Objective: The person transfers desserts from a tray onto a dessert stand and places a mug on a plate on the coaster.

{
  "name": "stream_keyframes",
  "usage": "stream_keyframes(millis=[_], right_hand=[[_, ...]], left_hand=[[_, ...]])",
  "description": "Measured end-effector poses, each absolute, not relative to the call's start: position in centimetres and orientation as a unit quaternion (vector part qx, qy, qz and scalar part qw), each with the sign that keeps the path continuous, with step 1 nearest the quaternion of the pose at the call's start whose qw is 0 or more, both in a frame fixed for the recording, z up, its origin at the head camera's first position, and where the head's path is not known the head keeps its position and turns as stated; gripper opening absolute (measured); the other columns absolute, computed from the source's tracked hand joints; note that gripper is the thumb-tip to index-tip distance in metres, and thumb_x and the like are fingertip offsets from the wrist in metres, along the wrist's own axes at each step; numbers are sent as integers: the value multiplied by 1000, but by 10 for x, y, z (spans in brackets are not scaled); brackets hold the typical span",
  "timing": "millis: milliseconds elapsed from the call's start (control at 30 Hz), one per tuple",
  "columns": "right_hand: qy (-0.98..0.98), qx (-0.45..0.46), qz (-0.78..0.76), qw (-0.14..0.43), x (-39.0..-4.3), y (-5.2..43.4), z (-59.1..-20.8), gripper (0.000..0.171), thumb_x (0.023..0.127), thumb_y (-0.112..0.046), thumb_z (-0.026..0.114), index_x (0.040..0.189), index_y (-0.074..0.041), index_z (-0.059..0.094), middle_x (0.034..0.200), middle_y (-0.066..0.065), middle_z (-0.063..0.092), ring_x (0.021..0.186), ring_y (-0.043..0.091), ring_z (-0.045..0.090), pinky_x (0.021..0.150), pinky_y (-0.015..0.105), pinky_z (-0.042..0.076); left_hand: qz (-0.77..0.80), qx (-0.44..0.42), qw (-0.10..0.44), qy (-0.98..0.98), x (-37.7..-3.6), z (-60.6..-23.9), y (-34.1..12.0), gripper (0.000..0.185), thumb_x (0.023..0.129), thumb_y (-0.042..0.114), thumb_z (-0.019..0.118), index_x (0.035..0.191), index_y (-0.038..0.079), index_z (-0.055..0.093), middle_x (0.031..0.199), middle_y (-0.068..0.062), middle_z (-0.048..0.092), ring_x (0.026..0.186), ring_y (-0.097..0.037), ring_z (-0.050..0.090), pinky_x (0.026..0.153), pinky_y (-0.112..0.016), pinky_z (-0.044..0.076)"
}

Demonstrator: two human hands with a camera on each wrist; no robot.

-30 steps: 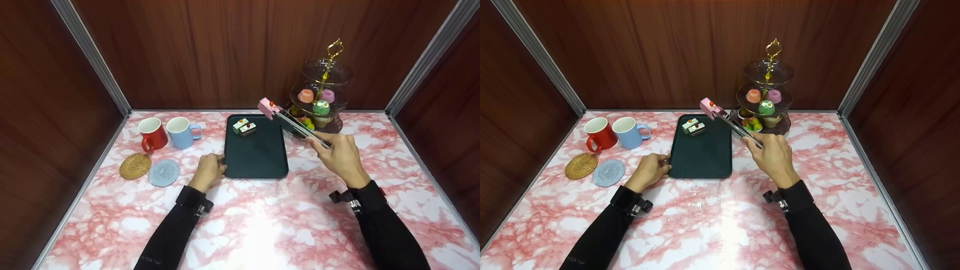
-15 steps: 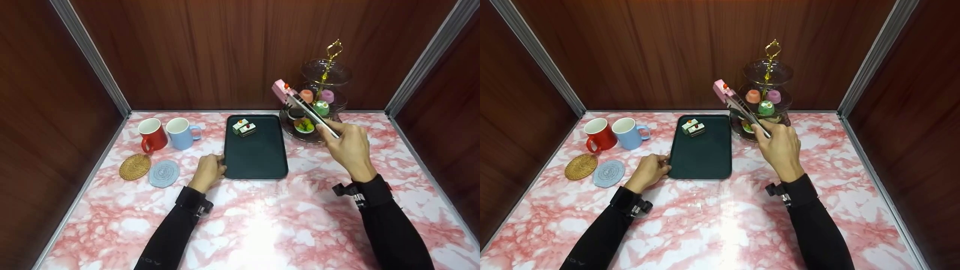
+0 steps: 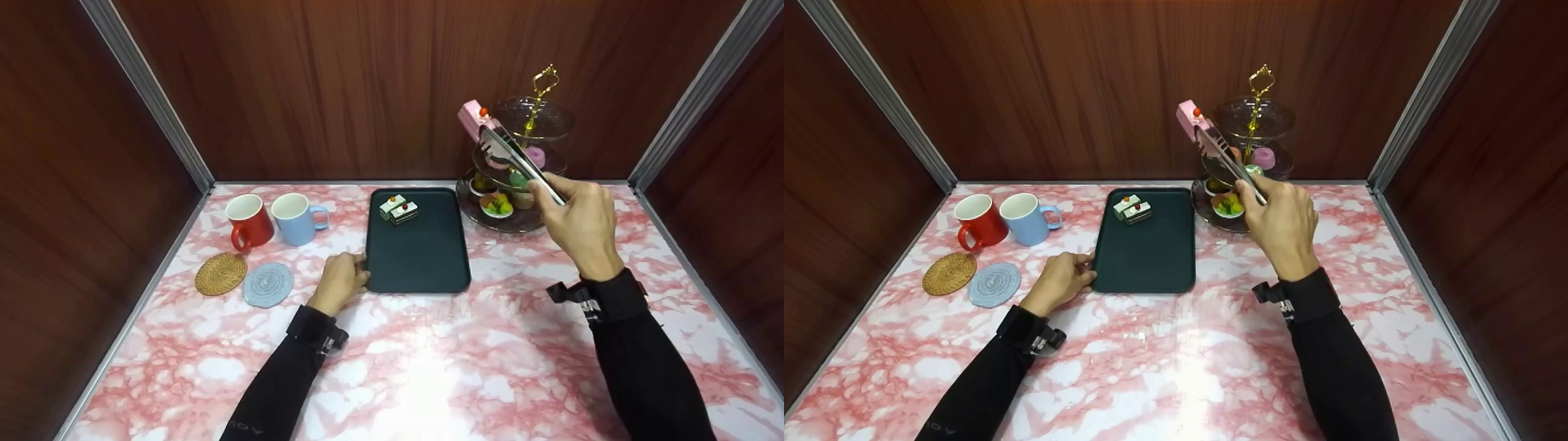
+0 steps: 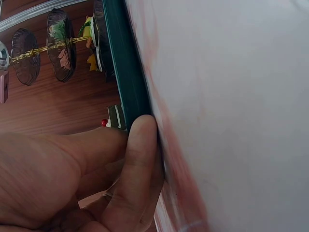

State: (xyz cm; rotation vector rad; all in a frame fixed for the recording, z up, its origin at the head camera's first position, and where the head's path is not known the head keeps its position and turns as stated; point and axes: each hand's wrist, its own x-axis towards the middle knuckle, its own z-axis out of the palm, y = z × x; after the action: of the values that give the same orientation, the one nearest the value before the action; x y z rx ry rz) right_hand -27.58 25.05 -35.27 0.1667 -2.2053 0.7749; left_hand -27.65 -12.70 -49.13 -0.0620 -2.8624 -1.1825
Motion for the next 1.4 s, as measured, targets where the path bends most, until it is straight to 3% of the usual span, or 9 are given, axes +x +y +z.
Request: stream_keyframes(millis=[300, 567, 833, 1133, 1400], right_hand=[[-864, 44, 298, 404, -283, 256, -340, 26, 80, -49, 64, 102, -37, 71, 94, 0, 72, 78, 32, 67, 60, 40, 39], [-875, 2, 284, 391, -290, 263, -333, 26, 80, -55, 60, 103, -44, 68, 97, 0, 72, 86, 32, 67, 62, 48, 41], [-893, -41, 266, 360, -296, 270, -322, 37, 81, -61, 54, 110, -41, 66, 106, 2, 69, 92, 35, 65, 61, 50, 43], [-914, -68, 231, 326, -305, 275, -316, 43, 83, -63, 49, 113, -38, 65, 111, 7, 67, 95, 41, 62, 55, 52, 39], [-923, -85, 215, 306, -305, 273, -313, 48, 82, -64, 48, 118, -34, 63, 117, 12, 64, 98, 45, 59, 62, 61, 38]], left_hand=[[-374, -27, 29, -926, -276, -491, -128, 40, 81, 9, 66, 121, 7, 61, 79, -3, 64, 67, -11, 64, 52, -19, 51], [-371, -27, 40, -927, -276, -492, -128, 40, 80, 9, 67, 120, 7, 62, 78, -2, 64, 69, -11, 64, 53, -18, 51], [-332, -33, 51, -941, -277, -492, -128, 40, 80, 13, 69, 119, 11, 64, 73, 2, 62, 77, -13, 61, 62, -20, 52], [-343, -38, 53, -937, -276, -492, -128, 39, 80, 11, 68, 118, 8, 64, 73, 0, 64, 75, -14, 62, 61, -21, 52], [-330, -50, 67, -940, -276, -492, -129, 37, 80, 12, 67, 117, 8, 65, 82, -3, 67, 82, -16, 63, 70, -25, 53]])
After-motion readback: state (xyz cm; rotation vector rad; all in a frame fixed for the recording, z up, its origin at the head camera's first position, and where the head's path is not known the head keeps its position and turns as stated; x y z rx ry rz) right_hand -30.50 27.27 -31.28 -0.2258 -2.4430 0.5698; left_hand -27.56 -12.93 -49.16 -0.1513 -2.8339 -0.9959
